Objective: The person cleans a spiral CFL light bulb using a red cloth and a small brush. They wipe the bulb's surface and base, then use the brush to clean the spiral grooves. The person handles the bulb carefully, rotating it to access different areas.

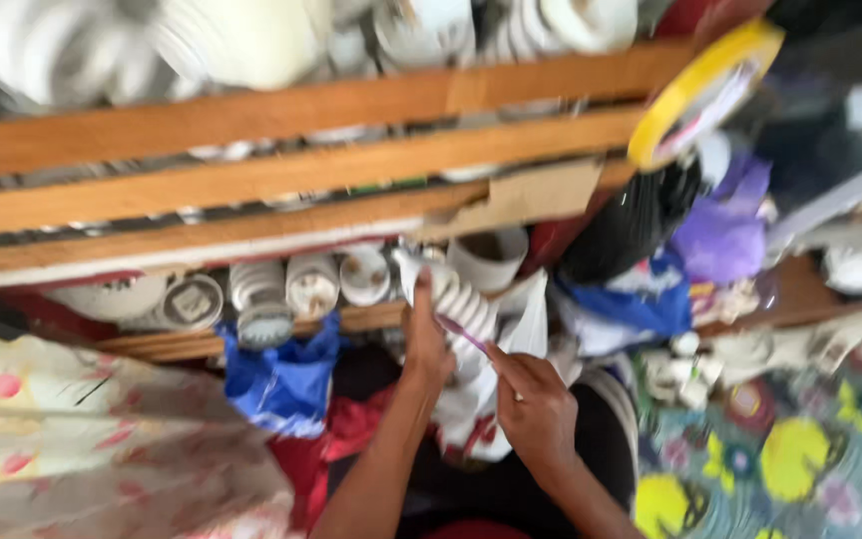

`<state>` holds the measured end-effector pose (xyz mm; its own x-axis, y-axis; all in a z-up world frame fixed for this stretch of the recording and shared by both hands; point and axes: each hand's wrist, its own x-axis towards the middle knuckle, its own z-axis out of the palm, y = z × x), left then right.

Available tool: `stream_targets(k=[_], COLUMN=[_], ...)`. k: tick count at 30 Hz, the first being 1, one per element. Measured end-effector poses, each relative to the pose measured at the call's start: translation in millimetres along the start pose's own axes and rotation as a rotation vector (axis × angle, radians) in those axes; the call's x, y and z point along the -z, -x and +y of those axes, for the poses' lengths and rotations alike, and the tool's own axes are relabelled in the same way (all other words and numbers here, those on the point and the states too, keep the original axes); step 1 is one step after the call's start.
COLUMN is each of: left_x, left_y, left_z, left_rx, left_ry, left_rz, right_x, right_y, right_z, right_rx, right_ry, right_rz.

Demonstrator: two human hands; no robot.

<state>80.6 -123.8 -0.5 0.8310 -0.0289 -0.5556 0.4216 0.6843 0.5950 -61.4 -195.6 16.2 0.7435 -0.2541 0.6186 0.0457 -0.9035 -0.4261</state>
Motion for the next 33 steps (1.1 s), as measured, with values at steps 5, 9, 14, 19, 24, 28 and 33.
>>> stream_targets(k=[5, 9, 14, 19, 24, 28, 33], left_x=[-3.9, -15.5, -9.4, -6.1, -3.1, -13.9, -20.4], left_y=[11.8, 19.9, 0.6, 8.4, 10.8, 29.8, 28.7], left_z=[11.6, 21.1, 7.1, 18.2, 16.5, 22.8, 26.7], left_rx=[0.043, 0.084, 0.037, 0.150, 0.231, 0.172, 0.037], left_ry=[-0.131, -0.106, -0.023, -0.104, -0.056, -0.037, 0.012], left_rz=[0.118, 0.085, 0.024, 0.144, -0.009, -0.056, -0.092], right_x=[-6.7, -16.6, -8.8, 5.7, 13.3, 8.5, 4.8], right_y=[1.6, -6.7, -9.5, -6.4, -2.2, -5.6, -16.5], right_z=[22.9, 48.6, 33.6, 13.6, 2.9, 16.8, 27.3], right_rx=[-0.131, -0.297, -0.226, -0.097, -0.008, -0.231, -0.257], right_ry=[-0.096, -0.138, -0.108, -0.144, -0.101, -0.200, -0.309], right_rz=[-0.071, -0.090, -0.101, -0.192, -0.195, 0.015, 0.049])
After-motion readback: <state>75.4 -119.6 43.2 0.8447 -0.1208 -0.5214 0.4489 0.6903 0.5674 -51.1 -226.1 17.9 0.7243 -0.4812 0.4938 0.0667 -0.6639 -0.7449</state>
